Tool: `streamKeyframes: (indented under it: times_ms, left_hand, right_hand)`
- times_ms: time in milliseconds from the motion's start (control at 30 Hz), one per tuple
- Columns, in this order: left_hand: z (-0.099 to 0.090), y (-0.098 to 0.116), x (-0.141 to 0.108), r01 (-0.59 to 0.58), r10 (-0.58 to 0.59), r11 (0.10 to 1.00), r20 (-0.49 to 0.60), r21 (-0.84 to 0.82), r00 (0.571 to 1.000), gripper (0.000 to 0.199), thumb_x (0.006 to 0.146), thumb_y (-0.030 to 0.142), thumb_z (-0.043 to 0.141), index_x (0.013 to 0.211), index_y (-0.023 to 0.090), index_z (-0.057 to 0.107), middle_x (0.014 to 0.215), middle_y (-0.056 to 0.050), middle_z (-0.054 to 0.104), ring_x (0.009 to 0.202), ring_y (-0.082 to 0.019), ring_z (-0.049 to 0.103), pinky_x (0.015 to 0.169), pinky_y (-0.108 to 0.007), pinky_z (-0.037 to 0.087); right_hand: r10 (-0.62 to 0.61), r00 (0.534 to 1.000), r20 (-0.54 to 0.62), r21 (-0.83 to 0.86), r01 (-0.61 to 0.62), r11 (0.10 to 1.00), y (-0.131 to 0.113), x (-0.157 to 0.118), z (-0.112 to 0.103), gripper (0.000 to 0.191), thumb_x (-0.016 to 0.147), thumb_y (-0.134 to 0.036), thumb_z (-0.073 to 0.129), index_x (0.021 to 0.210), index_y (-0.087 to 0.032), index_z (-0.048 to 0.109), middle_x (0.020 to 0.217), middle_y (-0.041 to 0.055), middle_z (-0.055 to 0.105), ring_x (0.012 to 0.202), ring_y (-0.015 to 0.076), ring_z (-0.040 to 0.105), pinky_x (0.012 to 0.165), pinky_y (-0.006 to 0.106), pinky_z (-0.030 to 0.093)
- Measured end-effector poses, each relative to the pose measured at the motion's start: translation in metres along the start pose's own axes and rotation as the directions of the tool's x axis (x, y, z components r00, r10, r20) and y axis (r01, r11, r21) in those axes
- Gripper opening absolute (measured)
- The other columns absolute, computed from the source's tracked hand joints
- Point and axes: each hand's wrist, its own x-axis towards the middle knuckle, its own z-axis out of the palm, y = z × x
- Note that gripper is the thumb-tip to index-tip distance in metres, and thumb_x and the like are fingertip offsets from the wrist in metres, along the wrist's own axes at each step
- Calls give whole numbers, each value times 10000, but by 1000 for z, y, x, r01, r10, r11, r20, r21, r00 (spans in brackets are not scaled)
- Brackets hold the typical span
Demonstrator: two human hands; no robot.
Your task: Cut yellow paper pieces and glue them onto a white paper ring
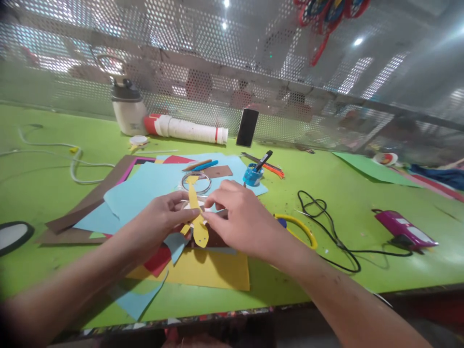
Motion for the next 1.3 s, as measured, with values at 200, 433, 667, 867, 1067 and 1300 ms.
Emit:
streamKeyframes:
  times_ms: [200,433,667,867,1067,1300]
  left_hand:
    - [6,4,-3,43,-43,999,6,-17,999,205,718,160,642,916,154,589,567,41,605,454,-101,546,463,-212,453]
    - [9,6,-5,35,-35,999,-3,39,999,209,715,153,639,920,142,597,526,63,547,445,-96,532,452,-190,429]
    - [9,2,-4,32,-34,998,40,52,999,284,693,48,567,964,130,585,544,58,520,520,-118,549,526,-225,478]
    - [9,4,-1,63,-63,996,2,69,998,250,688,1,533,895,140,560,567,51,525,512,-107,544,514,-215,475]
    - [6,1,-1,76,-76,994,-10,73,997,227,707,21,544,894,148,552,556,52,523,494,-130,562,509,-256,490]
    - [7,2,-1,58,-63,996,80,69,995,199,734,39,549,909,127,583,633,2,602,538,-135,591,552,-264,492]
  right_hand:
    - [51,995,80,-163,-38,986,2,3,10,99,829,-201,634,748,-151,663,746,22,507,766,184,508,663,314,383]
    - [82,995,64,-172,-70,983,3,5,15,136,812,-132,588,683,-159,621,712,12,489,739,168,481,626,297,347]
    - [71,994,80,-180,-55,982,4,3,19,133,803,-98,585,696,-154,641,722,13,485,749,167,481,628,293,348]
    - [-17,998,55,-253,30,967,5,2,22,207,852,-105,562,661,-139,633,698,21,475,735,168,467,631,302,338]
    - [34,998,54,-27,-33,999,5,3,9,150,814,-89,586,717,-145,687,684,-1,522,668,128,500,617,270,373]
    - [193,916,352,253,-291,922,20,10,-1,113,796,-169,579,756,-149,683,711,3,637,639,120,563,591,242,435]
